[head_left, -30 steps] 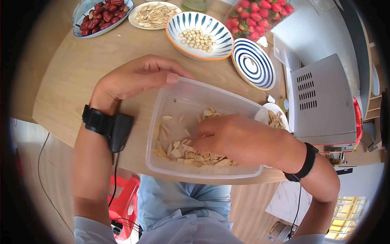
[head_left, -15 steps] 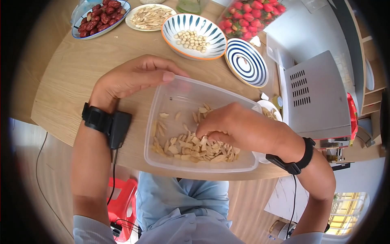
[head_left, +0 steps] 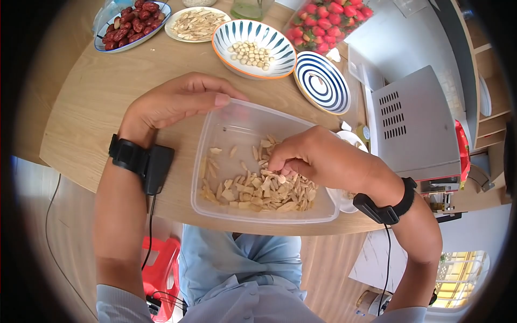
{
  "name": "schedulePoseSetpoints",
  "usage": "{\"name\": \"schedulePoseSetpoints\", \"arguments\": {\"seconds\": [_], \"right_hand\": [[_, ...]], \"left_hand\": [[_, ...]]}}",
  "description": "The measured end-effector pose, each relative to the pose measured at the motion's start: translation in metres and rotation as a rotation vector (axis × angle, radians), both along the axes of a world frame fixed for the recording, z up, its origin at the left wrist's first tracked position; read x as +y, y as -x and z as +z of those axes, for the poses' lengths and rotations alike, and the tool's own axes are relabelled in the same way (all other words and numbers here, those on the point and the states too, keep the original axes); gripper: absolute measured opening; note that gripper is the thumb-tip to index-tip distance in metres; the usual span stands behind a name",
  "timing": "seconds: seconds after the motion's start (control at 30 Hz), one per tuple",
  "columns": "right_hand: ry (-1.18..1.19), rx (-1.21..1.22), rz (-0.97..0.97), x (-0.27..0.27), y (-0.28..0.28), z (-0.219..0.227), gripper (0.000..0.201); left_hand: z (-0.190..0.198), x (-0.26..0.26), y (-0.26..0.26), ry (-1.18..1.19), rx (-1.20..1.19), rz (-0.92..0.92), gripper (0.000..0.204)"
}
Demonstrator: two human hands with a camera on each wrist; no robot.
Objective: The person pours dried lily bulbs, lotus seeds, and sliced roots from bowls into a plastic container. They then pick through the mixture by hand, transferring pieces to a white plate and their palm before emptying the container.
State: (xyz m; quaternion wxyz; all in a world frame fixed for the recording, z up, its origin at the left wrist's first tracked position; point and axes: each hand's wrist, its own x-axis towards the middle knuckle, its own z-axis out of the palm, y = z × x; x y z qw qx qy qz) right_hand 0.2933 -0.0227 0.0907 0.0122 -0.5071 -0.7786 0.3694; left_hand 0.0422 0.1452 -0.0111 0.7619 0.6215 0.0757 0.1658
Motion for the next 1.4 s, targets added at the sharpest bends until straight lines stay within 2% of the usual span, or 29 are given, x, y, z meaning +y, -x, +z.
{"name": "schedulePoseSetpoints", "arguments": {"seconds": [0.1,0.3,0.4,0.5,0.7,0.8,0.9,1.2,1.3,1.4], "right_hand": [[-0.071,0.087,-0.012,-0.003,-0.002,-0.005,0.019],[-0.326,-0.035,0.184,-0.016,0.014,-0.014,0.027],[-0.294,-0.192,0.291,-0.018,0.027,-0.010,0.036],[-0.375,-0.171,0.312,-0.017,0.028,-0.018,0.031],[-0.333,-0.075,0.271,-0.013,0.020,-0.016,0.018],[-0.219,-0.012,0.196,-0.011,0.015,-0.013,0.015],[-0.142,0.067,0.135,-0.009,0.008,-0.017,0.016],[0.023,0.054,0.008,-0.002,0.005,-0.005,0.016],[-0.127,0.022,0.036,-0.008,-0.002,0.004,0.015],[-0.259,0.024,-0.058,-0.025,-0.006,0.034,0.013]], "left_hand": [[-0.001,0.001,-0.001,0.011,0.001,-0.003,0.038],[0.000,0.000,-0.001,0.023,-0.001,-0.005,0.038],[0.001,-0.001,0.000,0.026,0.006,-0.002,0.038],[0.002,-0.001,0.000,0.029,0.009,-0.002,0.038],[-0.003,0.001,-0.001,-0.034,0.011,0.010,0.049],[-0.002,0.000,-0.001,-0.036,0.012,0.010,0.049],[-0.002,0.001,-0.002,-0.036,0.013,0.010,0.049],[-0.002,0.001,-0.001,-0.039,0.017,0.014,0.051],[0.001,-0.001,-0.002,-0.048,0.019,0.022,0.052],[0.000,-0.001,-0.002,-0.043,0.010,0.007,0.048]]}}
